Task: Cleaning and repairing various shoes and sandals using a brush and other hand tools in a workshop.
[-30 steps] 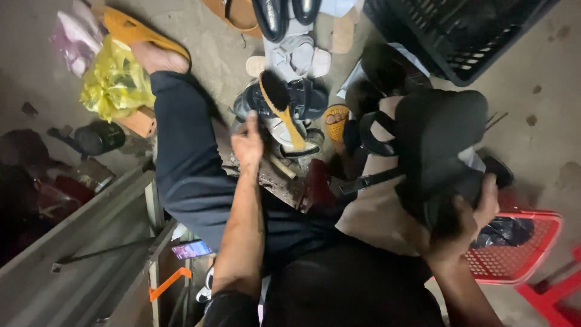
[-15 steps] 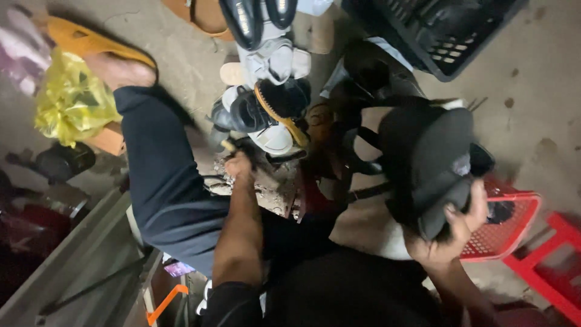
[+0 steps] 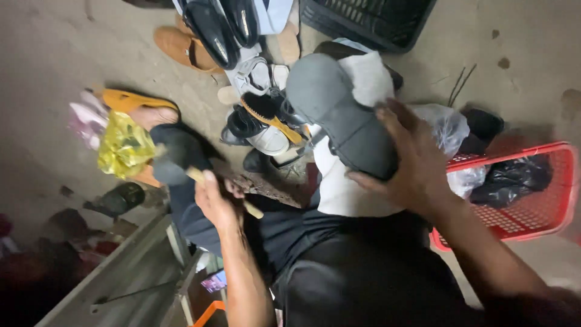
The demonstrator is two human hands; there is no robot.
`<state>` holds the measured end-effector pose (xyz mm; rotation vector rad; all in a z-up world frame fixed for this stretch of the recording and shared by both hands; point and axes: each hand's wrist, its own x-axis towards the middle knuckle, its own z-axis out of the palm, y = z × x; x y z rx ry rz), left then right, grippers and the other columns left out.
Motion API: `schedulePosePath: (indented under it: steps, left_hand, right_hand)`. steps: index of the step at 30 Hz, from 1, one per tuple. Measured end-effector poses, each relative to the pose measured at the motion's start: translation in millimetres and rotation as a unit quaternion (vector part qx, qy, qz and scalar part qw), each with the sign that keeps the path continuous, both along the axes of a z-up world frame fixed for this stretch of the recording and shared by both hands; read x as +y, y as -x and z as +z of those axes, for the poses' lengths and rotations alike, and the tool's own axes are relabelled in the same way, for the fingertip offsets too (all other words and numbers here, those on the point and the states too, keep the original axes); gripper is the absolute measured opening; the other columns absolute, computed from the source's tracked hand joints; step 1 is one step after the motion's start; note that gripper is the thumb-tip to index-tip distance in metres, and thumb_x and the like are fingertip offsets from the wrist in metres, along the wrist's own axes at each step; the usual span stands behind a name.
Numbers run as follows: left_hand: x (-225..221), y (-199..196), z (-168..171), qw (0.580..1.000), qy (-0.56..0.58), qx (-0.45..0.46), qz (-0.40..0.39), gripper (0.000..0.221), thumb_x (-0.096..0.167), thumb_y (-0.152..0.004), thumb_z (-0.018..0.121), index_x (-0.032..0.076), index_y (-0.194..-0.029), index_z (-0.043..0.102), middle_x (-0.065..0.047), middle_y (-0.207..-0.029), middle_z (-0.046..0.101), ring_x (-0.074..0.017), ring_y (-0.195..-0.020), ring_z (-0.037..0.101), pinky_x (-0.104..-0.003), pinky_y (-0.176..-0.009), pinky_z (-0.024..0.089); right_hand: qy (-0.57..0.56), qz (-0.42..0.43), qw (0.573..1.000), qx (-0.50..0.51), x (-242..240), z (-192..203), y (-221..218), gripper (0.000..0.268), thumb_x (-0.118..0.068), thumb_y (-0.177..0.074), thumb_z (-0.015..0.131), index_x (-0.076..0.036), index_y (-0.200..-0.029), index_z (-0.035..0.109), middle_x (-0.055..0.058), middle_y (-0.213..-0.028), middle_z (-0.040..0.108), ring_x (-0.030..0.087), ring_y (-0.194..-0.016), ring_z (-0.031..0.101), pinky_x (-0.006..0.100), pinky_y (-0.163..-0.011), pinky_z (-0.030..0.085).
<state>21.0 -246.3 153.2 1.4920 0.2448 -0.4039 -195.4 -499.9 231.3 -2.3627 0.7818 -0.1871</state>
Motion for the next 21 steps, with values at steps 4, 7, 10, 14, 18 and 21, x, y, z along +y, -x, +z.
schedulePosePath:
  steps: [4, 7, 10, 14, 18, 21]
  left_hand:
    - [-14, 36, 42, 0.991, -0.062, -0.081, -0.088, 0.024, 0.025, -0.096, 0.066, 0.009, -0.082, 0.053, -0.006, -0.056, 0.054, -0.0124, -0.047, 0.051, -0.028, -0.046, 0.039]
    - [-23, 66, 68, 0.951, -0.133, -0.22, -0.172, 0.014, 0.019, -0.102, 0.062, 0.016, -0.092, 0.052, 0.007, -0.087, 0.049, -0.0057, -0.086, 0.046, -0.023, -0.077, 0.041]
    - [-31, 94, 54, 0.874, -0.154, -0.385, -0.252, 0.028, 0.021, -0.102, 0.058, -0.001, -0.117, 0.067, -0.017, -0.115, 0.072, -0.0295, -0.108, 0.072, -0.041, -0.097, 0.057]
    - [-75, 98, 72, 0.836, -0.183, -0.377, -0.355, 0.025, 0.01, -0.101, 0.049, 0.006, -0.077, 0.042, -0.008, -0.071, 0.04, -0.0254, -0.066, 0.038, -0.042, -0.063, 0.035]
    - [-43, 103, 78, 0.72, -0.23, -0.6, -0.261, 0.038, 0.006, -0.097, 0.046, 0.009, -0.07, 0.073, -0.003, -0.072, 0.07, -0.0251, -0.064, 0.064, -0.038, -0.063, 0.052]
    - [-81, 97, 58, 0.82, -0.197, -0.427, -0.327, 0.025, 0.004, -0.099, 0.055, 0.006, -0.075, 0.046, -0.006, -0.07, 0.041, -0.0248, -0.064, 0.04, -0.038, -0.062, 0.039]
  right_hand:
    - [0.115, 0.06, 0.989, -0.065, -7, 12, 4, 0.096, -0.053, -0.074, 0.093, 0.0, -0.145, 0.057, 0.017, -0.137, 0.056, 0.032, -0.126, 0.058, 0.039, -0.078, 0.061]
    - [0.21, 0.066, 0.971, -0.09, -3, 20, 11, 0.084, -0.056, -0.08, 0.097, -0.002, -0.137, 0.067, 0.014, -0.131, 0.064, 0.027, -0.119, 0.065, 0.034, -0.069, 0.058]
    - [0.202, 0.039, 0.977, 0.05, -3, 8, 20, 0.098, -0.07, -0.071, 0.088, -0.014, -0.147, 0.062, 0.011, -0.129, 0.056, 0.029, -0.11, 0.061, 0.037, -0.055, 0.059]
    - [0.129, 0.024, 0.991, 0.012, -4, -2, 20, 0.096, -0.063, -0.077, 0.085, -0.015, -0.154, 0.052, 0.014, -0.137, 0.053, 0.033, -0.12, 0.059, 0.048, -0.08, 0.059]
    - [0.18, 0.028, 0.983, 0.014, -8, 1, 20, 0.095, -0.07, -0.078, 0.084, -0.016, -0.15, 0.055, 0.011, -0.133, 0.056, 0.031, -0.102, 0.068, 0.043, -0.069, 0.062]
    - [0.171, 0.023, 0.985, 0.028, -9, 6, 16, 0.092, -0.07, -0.078, 0.081, -0.018, -0.149, 0.055, 0.008, -0.135, 0.057, 0.03, -0.108, 0.069, 0.045, -0.068, 0.062]
